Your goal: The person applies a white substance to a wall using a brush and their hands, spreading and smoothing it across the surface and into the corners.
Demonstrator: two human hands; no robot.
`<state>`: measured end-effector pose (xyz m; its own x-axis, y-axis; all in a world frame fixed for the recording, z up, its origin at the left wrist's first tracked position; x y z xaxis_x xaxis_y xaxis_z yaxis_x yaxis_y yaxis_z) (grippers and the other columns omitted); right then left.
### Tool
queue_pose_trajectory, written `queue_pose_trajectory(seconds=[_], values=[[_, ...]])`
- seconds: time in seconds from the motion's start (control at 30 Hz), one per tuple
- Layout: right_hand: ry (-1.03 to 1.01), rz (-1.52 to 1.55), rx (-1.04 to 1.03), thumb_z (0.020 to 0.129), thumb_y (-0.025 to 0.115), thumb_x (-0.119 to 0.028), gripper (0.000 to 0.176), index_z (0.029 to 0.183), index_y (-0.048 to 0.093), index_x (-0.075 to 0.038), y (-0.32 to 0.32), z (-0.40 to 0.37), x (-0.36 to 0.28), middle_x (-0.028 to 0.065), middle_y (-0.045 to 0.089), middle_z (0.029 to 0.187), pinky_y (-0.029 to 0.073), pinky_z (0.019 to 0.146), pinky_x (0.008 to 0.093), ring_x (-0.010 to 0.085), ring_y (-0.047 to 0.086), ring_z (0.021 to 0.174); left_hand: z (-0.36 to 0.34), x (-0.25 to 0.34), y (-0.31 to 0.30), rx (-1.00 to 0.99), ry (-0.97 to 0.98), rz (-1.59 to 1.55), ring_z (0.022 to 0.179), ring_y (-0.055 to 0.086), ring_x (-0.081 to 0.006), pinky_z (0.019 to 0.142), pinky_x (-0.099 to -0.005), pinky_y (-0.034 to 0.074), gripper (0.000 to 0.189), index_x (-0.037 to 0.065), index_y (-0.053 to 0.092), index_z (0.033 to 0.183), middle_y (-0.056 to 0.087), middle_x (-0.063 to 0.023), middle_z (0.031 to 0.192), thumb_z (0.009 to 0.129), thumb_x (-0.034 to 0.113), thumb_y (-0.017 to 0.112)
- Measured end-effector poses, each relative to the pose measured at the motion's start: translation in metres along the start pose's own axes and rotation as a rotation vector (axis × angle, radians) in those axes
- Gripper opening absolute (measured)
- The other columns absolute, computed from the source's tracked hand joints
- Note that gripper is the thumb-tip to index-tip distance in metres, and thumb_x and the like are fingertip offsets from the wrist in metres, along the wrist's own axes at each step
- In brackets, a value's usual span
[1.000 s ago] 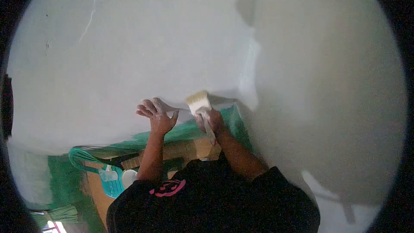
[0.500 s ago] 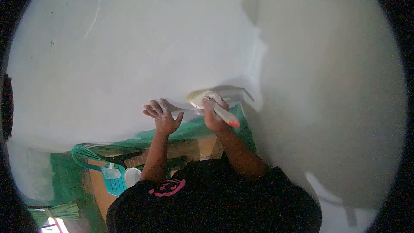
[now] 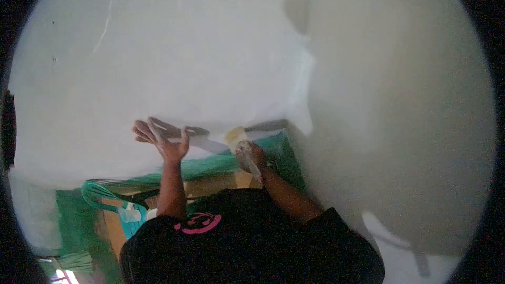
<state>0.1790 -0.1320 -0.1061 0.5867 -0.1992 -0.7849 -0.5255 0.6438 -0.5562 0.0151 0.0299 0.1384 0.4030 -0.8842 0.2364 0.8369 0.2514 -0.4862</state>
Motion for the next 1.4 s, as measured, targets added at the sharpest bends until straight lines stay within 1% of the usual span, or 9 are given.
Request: queue_pose_trajectory(seconds=[0.27, 0.4, 0.5, 0.63, 0.7, 1.0, 1.07, 1.13, 1.4], values=[[-0.789, -0.469, 0.436, 0.088, 0.051, -0.005, 0.013, 0.098, 0.059, -0.002, -0.072, -0.008, -0.087, 0.0148, 0.059, 0.097, 0.047, 0.082, 0.0451, 0.0307, 0.058, 0.093, 0.06, -0.012, -0.062, 0.305, 0.188, -0.011, 0.144, 0.013, -0.0405, 0.113, -0.0544, 0.0, 0.061, 0.0, 0.052, 0.13, 0.027, -0.0258, 0.15, 0.079, 0.03, 0.065], [-0.407, 0.516, 0.691, 0.095, 0.052, -0.015, 0.017, 0.109, 0.056, -0.006, -0.143, -0.021, -0.004, 0.0099, 0.056, 0.11, 0.046, 0.093, 0.0399, 0.0224, 0.056, 0.102, 0.071, -0.022, -0.078, 0.345, 0.276, -0.01, 0.144, 0.014, -0.038, 0.115, -0.0494, -0.001, 0.06, 0.003, 0.051, 0.132, 0.029, -0.0249, 0.149, 0.079, 0.029, 0.059], [-0.387, 0.185, 1.153, 0.093, 0.057, -0.024, 0.023, 0.105, 0.059, -0.005, -0.187, -0.005, -0.021, 0.0087, 0.061, 0.099, 0.051, 0.081, 0.0346, 0.0219, 0.059, 0.089, 0.075, -0.027, -0.067, 0.41, 0.224, 0.016, 0.144, 0.015, -0.0389, 0.115, -0.05, 0.0, 0.061, 0.003, 0.05, 0.133, 0.03, -0.0253, 0.149, 0.08, 0.031, 0.058], [-0.59, 0.217, 0.955, 0.091, 0.059, -0.02, 0.016, 0.099, 0.062, -0.006, -0.191, 0.026, -0.192, 0.0092, 0.062, 0.093, 0.053, 0.076, 0.0327, 0.0212, 0.061, 0.087, 0.077, -0.025, -0.067, 0.444, 0.251, 0.001, 0.143, 0.016, -0.0398, 0.115, -0.0512, 0.001, 0.06, 0.004, 0.05, 0.134, 0.032, -0.0253, 0.148, 0.081, 0.032, 0.056], [-0.767, 0.177, 0.321, 0.083, 0.065, -0.015, 0.013, 0.094, 0.066, -0.01, -0.17, 0.066, -0.279, 0.0007, 0.067, 0.078, 0.053, 0.067, 0.0301, 0.0186, 0.065, 0.07, 0.079, -0.022, -0.07, 0.467, 0.257, -0.01, 0.143, 0.018, -0.0404, 0.115, -0.0527, 0.003, 0.059, 0.005, 0.05, 0.133, 0.033, -0.0254, 0.147, 0.081, 0.032, 0.056], [-0.669, 0.663, 0.821, 0.095, 0.05, -0.021, 0.034, 0.124, 0.05, -0.002, -0.284, 0.087, -0.262, 0.0257, 0.049, 0.129, 0.047, 0.093, 0.0575, 0.041, 0.056, 0.111, 0.073, -0.025, -0.068, 0.449, 0.276, -0.03, 0.142, 0.02, -0.0408, 0.113, -0.0569, 0.006, 0.051, 0.009, 0.054, 0.128, 0.037, -0.0229, 0.146, 0.082, 0.031, 0.056], [-0.774, -0.09, 0.974, 0.092, 0.049, -0.013, 0.036, 0.126, 0.049, 0.001, -0.257, 0.072, -0.255, 0.0274, 0.051, 0.126, 0.047, 0.092, 0.0569, 0.0414, 0.057, 0.107, 0.074, -0.025, -0.067, 0.462, 0.281, -0.04, 0.142, 0.021, -0.0408, 0.113, -0.0572, 0.006, 0.05, 0.009, 0.055, 0.127, 0.038, -0.0229, 0.145, 0.082, 0.031, 0.055], [-1.042, -0.547, 0.756, 0.088, 0.051, -0.006, 0.039, 0.126, 0.048, 0.001, -0.212, 0.063, -0.268, 0.0266, 0.053, 0.125, 0.046, 0.097, 0.0515, 0.0397, 0.057, 0.111, 0.073, -0.025, -0.067, 0.479, 0.321, -0.049, 0.141, 0.021, -0.0408, 0.113, -0.0574, 0.008, 0.051, 0.009, 0.054, 0.128, 0.038, -0.0231, 0.145, 0.082, 0.03, 0.055], [-0.999, -0.044, 0.52, 0.087, 0.058, -0.013, 0.03, 0.116, 0.059, -0.002, -0.23, 0.118, -0.289, 0.0203, 0.059, 0.119, 0.05, 0.095, 0.0434, 0.0322, 0.06, 0.111, 0.08, -0.024, -0.071, 0.447, 0.304, -0.072, 0.139, 0.025, -0.0422, 0.112, -0.059, 0.01, 0.045, 0.004, 0.058, 0.121, 0.043, -0.0244, 0.141, 0.085, 0.031, 0.056]])
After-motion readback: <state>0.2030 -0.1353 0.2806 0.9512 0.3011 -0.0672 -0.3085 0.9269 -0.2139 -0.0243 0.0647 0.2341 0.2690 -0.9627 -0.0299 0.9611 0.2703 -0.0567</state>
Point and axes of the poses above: each hand's wrist, its own z-axis towards the middle knuckle, its own y-axis out of the palm, x = y × z, the point moved 8 cm from there along z, towards the middle knuckle
